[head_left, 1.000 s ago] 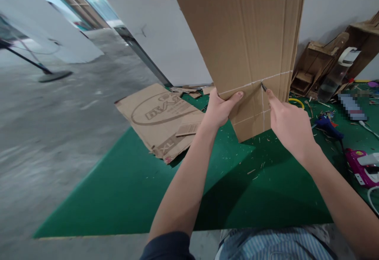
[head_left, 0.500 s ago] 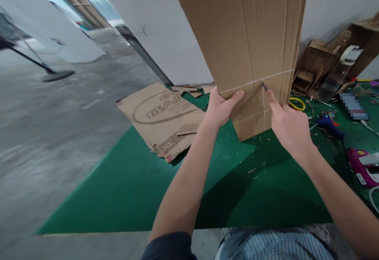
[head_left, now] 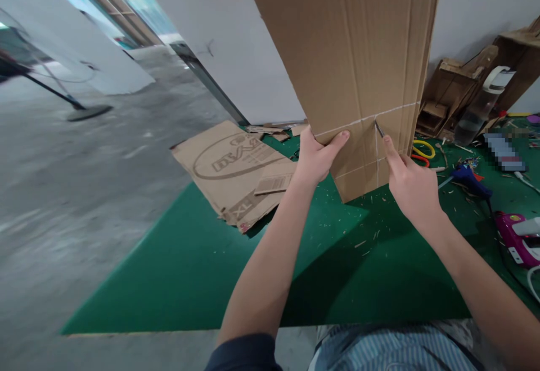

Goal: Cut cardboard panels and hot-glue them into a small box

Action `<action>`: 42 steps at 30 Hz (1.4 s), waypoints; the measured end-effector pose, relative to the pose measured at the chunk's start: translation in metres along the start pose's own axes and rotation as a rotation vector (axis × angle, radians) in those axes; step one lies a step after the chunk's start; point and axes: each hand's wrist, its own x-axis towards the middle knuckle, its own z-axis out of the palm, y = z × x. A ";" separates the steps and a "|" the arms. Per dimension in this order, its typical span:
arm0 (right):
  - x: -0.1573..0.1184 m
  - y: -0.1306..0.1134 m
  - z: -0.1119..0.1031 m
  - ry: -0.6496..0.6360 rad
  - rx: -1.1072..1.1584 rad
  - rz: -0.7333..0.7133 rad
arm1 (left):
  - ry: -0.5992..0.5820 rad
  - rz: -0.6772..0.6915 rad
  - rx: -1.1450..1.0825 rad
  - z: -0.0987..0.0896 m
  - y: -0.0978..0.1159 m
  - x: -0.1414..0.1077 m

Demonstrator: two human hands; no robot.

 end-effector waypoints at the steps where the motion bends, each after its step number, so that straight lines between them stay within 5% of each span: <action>1: -0.001 0.000 0.002 0.002 0.006 0.005 | -0.001 -0.003 -0.001 0.000 0.000 0.000; 24: -0.030 0.009 0.043 0.170 0.031 -0.029 | 0.043 -0.021 -0.028 0.005 -0.003 -0.001; 42: -0.009 0.003 0.009 0.110 0.132 0.015 | 0.011 -0.023 0.035 0.004 0.002 -0.002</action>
